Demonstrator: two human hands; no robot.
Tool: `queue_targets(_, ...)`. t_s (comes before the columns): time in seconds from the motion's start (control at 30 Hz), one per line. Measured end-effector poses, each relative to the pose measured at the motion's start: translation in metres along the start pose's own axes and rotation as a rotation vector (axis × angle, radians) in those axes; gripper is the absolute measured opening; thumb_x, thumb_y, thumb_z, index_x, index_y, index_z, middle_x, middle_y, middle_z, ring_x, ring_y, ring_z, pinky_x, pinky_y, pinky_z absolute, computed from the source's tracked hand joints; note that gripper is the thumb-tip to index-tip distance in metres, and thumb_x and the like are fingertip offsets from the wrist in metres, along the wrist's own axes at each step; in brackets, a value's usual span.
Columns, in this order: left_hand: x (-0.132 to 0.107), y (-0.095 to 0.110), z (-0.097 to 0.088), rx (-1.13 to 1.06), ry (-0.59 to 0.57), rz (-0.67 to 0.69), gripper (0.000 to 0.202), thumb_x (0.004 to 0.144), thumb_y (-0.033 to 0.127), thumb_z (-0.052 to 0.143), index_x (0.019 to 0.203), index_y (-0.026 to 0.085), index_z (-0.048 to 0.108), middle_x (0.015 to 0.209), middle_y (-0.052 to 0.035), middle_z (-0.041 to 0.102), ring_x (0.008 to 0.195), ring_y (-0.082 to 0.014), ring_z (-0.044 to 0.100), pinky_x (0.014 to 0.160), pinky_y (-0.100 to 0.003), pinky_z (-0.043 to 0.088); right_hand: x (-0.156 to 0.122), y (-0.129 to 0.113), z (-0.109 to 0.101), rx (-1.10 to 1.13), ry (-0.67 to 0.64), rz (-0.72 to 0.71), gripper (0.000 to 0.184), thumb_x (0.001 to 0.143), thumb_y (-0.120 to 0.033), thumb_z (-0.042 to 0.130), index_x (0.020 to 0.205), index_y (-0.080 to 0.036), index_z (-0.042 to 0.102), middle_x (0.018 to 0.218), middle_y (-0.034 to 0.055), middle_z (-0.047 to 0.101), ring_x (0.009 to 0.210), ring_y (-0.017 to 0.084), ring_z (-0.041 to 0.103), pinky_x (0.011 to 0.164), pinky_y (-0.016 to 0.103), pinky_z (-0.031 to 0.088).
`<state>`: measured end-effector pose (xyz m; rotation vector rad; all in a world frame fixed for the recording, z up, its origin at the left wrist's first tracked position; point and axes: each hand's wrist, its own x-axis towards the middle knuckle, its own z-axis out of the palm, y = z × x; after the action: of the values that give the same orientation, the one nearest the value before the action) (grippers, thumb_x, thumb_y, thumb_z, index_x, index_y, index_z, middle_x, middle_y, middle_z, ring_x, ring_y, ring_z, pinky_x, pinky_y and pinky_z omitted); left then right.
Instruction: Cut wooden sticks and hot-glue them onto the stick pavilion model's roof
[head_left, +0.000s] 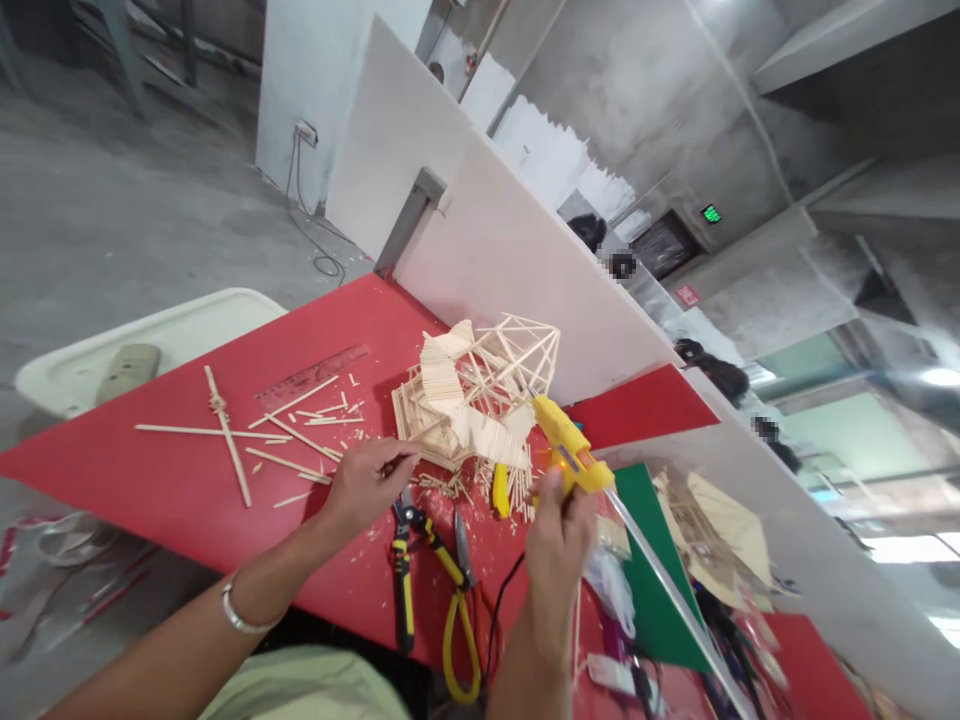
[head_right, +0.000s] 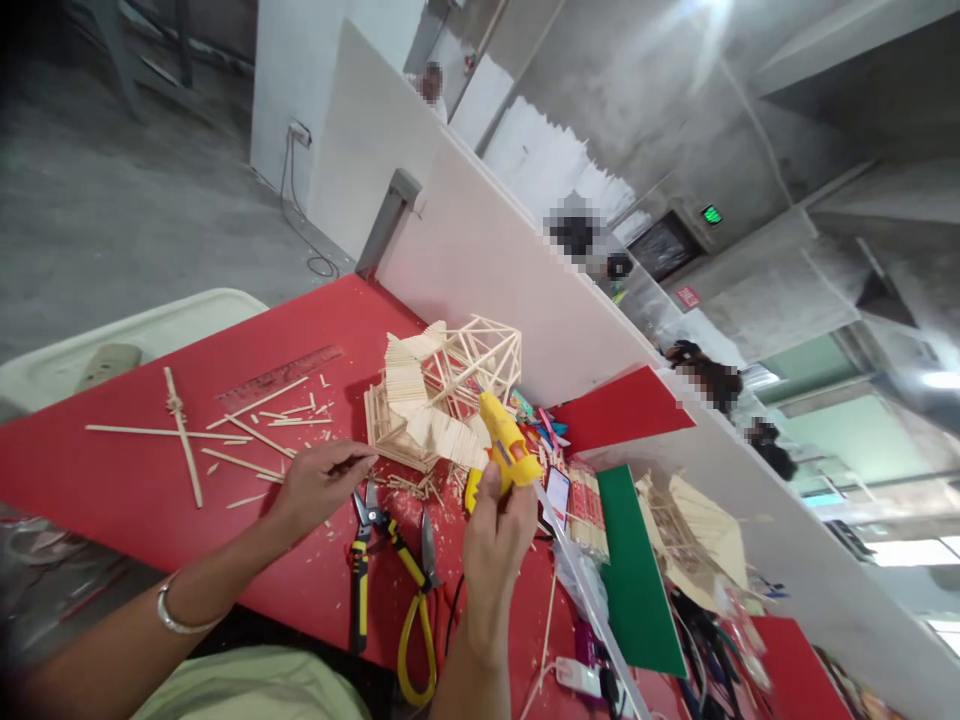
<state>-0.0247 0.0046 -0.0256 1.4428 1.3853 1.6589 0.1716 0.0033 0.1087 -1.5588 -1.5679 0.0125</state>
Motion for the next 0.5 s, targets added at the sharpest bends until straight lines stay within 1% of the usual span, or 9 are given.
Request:
queue_targets(0.1,0.000,0.001,-0.002,-0.035,-0.002,0.018,0.016,0.090,0.027,0.058,0.089,0.021,0.073,0.077,-0.0007,0.072,0.066,-0.0126,0.062,0.062,-0.022,0.046,0.009,-0.012,0.010,-0.093,-0.001,-0.069,0.045,0.094,-0.053,0.046,0.109,-0.015,0.063,0.088,0.0077,0.066,0.083,0.021,0.058,0.079,0.035,0.042)
queue_targets(0.2,0.000,0.003,-0.003,-0.052,-0.017,0.021,0.016,0.090,0.025,0.058,0.089,0.020,0.073,0.075,-0.0006,0.071,0.063,-0.0115,0.061,0.060,-0.021,0.045,0.013,-0.017,0.016,-0.130,0.009,-0.111,0.041,0.095,-0.051,0.047,0.104,-0.015,0.064,0.089,0.0073,0.065,0.082,0.021,0.056,0.077,0.034,0.040)
queue_targets(0.33,0.001,0.007,-0.005,-0.042,-0.022,0.010,0.015,0.089,0.023,0.059,0.088,0.019,0.074,0.076,-0.0007,0.072,0.063,-0.0112,0.061,0.060,-0.021,0.046,0.014,-0.020,0.020,-0.109,-0.002,-0.113,0.040,0.095,-0.051,0.047,0.099,-0.015,0.064,0.089,0.0072,0.064,0.084,0.020,0.055,0.077,0.033,0.040)
queue_targets(0.4,0.001,0.008,-0.006,-0.039,-0.027,0.009,0.015,0.089,0.023,0.059,0.088,0.020,0.073,0.076,-0.0006,0.072,0.064,-0.0113,0.061,0.061,-0.021,0.047,0.014,-0.022,0.021,-0.118,-0.014,-0.107,0.041,0.094,-0.051,0.047,0.098,-0.015,0.064,0.085,0.0059,0.063,0.080,0.020,0.054,0.075,0.032,0.039)
queue_targets(0.5,0.000,0.006,-0.005,-0.045,-0.035,0.008,0.015,0.090,0.024,0.058,0.087,0.020,0.073,0.074,-0.0001,0.071,0.062,-0.0107,0.059,0.060,-0.020,0.046,0.013,-0.027,0.022,-0.132,-0.024,-0.124,0.042,0.095,-0.050,0.047,0.103,-0.014,0.065,0.085,0.0062,0.063,0.080,0.020,0.054,0.075,0.032,0.040)
